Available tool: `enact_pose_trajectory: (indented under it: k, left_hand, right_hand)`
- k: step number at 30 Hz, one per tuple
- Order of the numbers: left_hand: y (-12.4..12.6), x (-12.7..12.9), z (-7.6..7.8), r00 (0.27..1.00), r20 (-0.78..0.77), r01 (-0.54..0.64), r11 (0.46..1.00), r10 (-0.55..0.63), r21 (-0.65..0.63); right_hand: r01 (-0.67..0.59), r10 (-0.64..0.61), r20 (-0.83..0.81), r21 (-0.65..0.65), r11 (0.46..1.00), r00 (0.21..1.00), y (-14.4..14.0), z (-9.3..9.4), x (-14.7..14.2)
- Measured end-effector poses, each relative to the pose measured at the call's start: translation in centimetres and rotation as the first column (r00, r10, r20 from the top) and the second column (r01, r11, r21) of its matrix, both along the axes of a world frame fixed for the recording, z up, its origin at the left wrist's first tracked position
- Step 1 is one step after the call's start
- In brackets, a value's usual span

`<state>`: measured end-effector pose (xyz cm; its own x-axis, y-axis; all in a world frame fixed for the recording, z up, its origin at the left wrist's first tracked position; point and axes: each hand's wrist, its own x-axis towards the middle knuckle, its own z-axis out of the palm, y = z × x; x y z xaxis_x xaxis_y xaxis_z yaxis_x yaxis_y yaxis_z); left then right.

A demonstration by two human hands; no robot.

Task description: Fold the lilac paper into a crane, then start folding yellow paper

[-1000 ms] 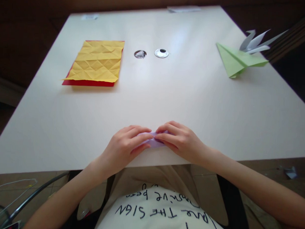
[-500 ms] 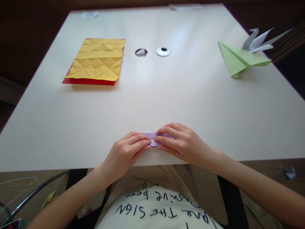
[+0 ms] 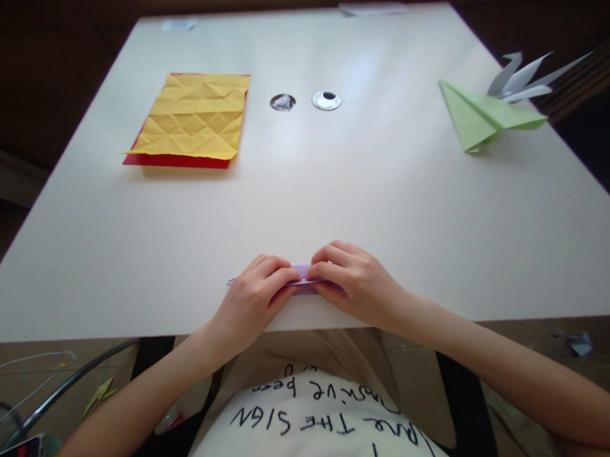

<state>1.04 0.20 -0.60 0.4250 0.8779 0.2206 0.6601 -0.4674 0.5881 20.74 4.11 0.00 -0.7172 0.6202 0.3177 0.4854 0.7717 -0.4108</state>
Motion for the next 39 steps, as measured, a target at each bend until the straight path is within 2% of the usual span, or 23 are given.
enact_pose_trajectory:
  k: [3, 8, 12, 18, 23, 27, 30, 33, 36, 39]
  left_hand:
    - [0.0, 0.1, 0.2, 0.998, -0.053, -0.014, 0.999, 0.013, -0.028]
    - [0.4, 0.3, 0.9, 0.988, -0.155, -0.033, 0.997, 0.022, -0.074]
    - [0.2, 0.2, 1.0, 0.983, -0.186, -0.019, 0.994, -0.001, -0.107]
    - [-0.4, 0.3, 0.5, 0.976, -0.219, -0.010, 0.998, -0.004, -0.062]
    - [-0.1, 0.3, 0.6, 0.974, -0.227, -0.006, 0.997, -0.012, -0.079]
    - [0.2, 0.1, 0.4, 0.985, -0.170, -0.011, 0.999, 0.002, -0.053]
    - [0.4, 0.2, 0.0, 0.990, -0.118, -0.073, 0.997, 0.075, 0.020]
    - [0.3, 0.4, -0.2, 0.980, -0.146, -0.113, 0.983, 0.134, 0.145]
    - [0.0, 0.4, -0.1, 0.971, -0.215, -0.053, 0.969, 0.106, 0.241]
    - [-0.3, 0.2, 0.0, 0.968, -0.250, 0.034, 0.962, 0.036, 0.269]
  right_hand:
    - [0.002, 0.000, 0.018, -0.112, 0.994, 1.000, 0.0, 0.2, -0.5]
    - [0.010, 0.023, 0.104, -0.311, 0.950, 0.994, 0.7, 0.9, -1.0]
    - [0.026, 0.007, 0.119, -0.273, 0.962, 0.993, 0.3, 0.8, -1.1]
    - [0.075, -0.073, 0.017, -0.153, 0.985, 0.997, -1.2, -0.3, -1.2]
    - [0.076, -0.075, 0.012, -0.213, 0.974, 0.997, -1.2, 0.1, -1.1]
    - [0.095, -0.094, 0.016, -0.262, 0.960, 0.995, -0.9, 0.4, -1.0]
    - [0.177, -0.176, 0.025, -0.213, 0.961, 0.984, -0.9, 0.1, -1.2]
    - [0.191, -0.190, 0.028, -0.049, 0.980, 0.981, -1.1, -0.5, -1.2]
    - [0.163, -0.175, 0.075, 0.138, 0.977, 0.982, -1.5, -1.0, -0.9]
    - [0.121, -0.154, 0.154, 0.207, 0.971, 0.976, -1.8, -1.2, -0.4]
